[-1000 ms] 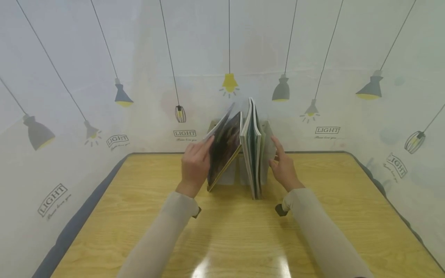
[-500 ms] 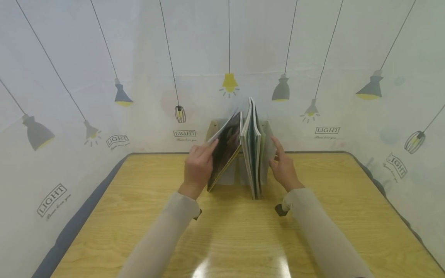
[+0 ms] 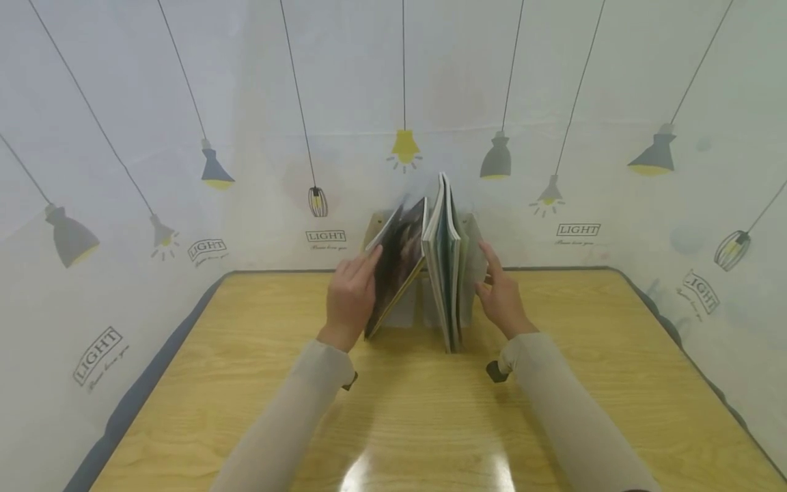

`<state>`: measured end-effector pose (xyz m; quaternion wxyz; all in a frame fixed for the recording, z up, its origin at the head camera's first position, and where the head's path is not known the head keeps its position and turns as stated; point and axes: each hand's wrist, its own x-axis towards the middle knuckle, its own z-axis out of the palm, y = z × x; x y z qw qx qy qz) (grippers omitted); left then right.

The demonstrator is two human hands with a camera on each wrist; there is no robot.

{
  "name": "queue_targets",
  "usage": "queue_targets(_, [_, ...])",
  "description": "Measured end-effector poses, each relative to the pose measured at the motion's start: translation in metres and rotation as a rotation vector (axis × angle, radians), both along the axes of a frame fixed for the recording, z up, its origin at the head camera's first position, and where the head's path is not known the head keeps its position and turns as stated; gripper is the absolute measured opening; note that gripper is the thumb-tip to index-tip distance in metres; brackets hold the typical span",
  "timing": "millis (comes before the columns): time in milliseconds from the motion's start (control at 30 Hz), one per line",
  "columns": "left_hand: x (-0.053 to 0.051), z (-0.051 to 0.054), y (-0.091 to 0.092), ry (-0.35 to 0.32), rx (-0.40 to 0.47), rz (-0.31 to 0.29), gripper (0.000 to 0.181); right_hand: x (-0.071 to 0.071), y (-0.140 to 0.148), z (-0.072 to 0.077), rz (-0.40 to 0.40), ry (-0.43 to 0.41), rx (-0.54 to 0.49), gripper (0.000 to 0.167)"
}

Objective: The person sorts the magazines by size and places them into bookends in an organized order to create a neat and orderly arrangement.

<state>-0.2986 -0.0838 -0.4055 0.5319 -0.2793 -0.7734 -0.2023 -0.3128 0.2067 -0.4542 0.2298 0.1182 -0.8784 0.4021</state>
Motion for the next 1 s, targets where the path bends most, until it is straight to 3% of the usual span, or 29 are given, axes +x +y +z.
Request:
queue_targets(267, [-0.003, 0.001, 0.003, -0.061, -0.028, -0.017, 0.043, -0.001, 0.0, -0.002, 0.005, -0.02, -0.019, 0.091])
queue_targets(567, [-0.006, 0.002, 0.007, -0.069, -0.059, -0.102, 0.041, -0.001, 0.0, 0.0, 0.009, -0.011, -0.018, 0.089])
queue_targets(767, [0.0, 0.002, 0.011, -0.14, -0.079, -0.156, 0.043, -0.001, 0.0, 0.0, 0.013, -0.014, -0.03, 0.089])
queue_targets(1000, [0.003, -0.003, 0.015, -0.168, -0.103, -0.14, 0.058, 0.0, 0.0, 0.001, 0.015, -0.007, -0.018, 0.089])
